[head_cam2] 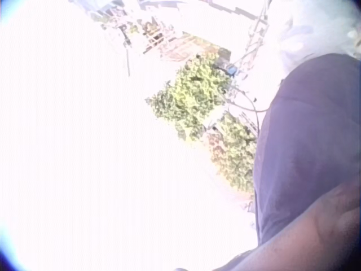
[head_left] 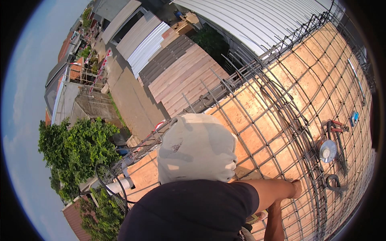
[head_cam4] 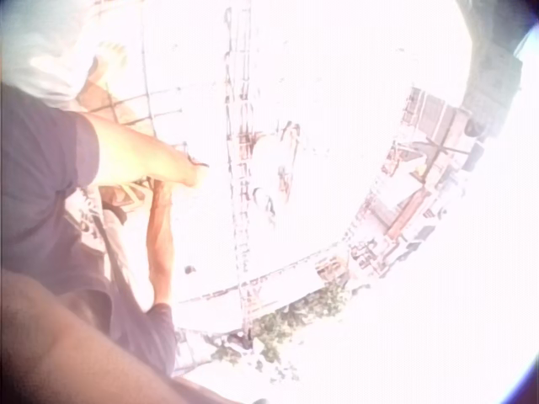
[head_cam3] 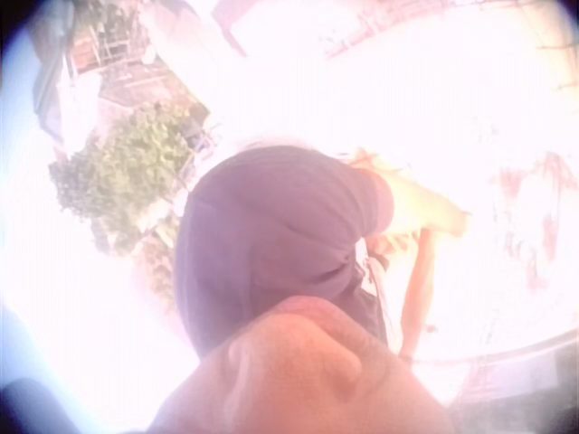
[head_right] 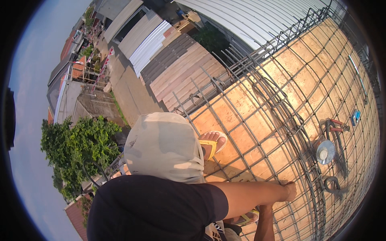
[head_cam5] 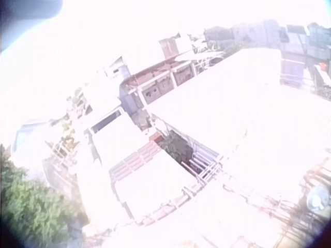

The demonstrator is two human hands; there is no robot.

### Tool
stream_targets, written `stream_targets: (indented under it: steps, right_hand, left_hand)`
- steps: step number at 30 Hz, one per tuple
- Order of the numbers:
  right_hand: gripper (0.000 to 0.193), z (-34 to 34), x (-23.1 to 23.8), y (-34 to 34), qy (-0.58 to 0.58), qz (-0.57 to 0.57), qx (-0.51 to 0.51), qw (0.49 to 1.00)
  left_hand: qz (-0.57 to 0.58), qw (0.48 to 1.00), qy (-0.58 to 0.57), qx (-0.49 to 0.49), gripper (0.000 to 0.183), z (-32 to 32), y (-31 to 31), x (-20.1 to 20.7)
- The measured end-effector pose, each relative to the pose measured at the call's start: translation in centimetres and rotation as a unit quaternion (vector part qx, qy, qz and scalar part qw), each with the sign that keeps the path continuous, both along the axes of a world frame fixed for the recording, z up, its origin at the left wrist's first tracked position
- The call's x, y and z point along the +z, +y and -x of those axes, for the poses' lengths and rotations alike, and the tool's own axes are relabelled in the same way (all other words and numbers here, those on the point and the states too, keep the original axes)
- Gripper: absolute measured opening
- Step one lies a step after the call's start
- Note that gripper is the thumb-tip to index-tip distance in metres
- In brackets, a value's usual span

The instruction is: The person ties steel reinforcing bars together using wire and pliers while working on a roof structure.

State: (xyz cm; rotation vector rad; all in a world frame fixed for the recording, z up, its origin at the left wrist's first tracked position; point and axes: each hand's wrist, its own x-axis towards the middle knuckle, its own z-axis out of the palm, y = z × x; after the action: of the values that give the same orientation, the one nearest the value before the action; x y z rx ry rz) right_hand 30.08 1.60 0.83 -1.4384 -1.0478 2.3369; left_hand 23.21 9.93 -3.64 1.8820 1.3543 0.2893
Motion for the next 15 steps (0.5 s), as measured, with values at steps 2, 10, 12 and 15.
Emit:
stream_targets:
  steps: [2, 10, 12, 15]
  right_hand:
    - [0.036, -0.2, -0.3, -0.2, -0.012, -0.002, 0.008, 1.000]
    - [0.035, -0.9, -0.3, -0.1, -0.044, -0.014, 0.030, 0.998]
    - [0.035, -0.9, -0.1, 0.0, -0.052, -0.017, 0.034, 0.998]
    - [0.035, -1.2, 0.7, 0.2, -0.062, -0.021, 0.035, 0.997]
  left_hand:
    - [0.003, 1.000, -0.010, 0.003, 0.014, 0.3, -0.3, -0.1]
    - [0.004, 0.999, -0.049, 0.014, 0.015, 1.3, -0.9, -0.2]
    - [0.002, 0.998, -0.055, 0.018, 0.015, 1.5, -0.9, 0.0]
    - [-0.001, 0.998, -0.068, 0.019, 0.015, 1.5, -0.8, 0.3]
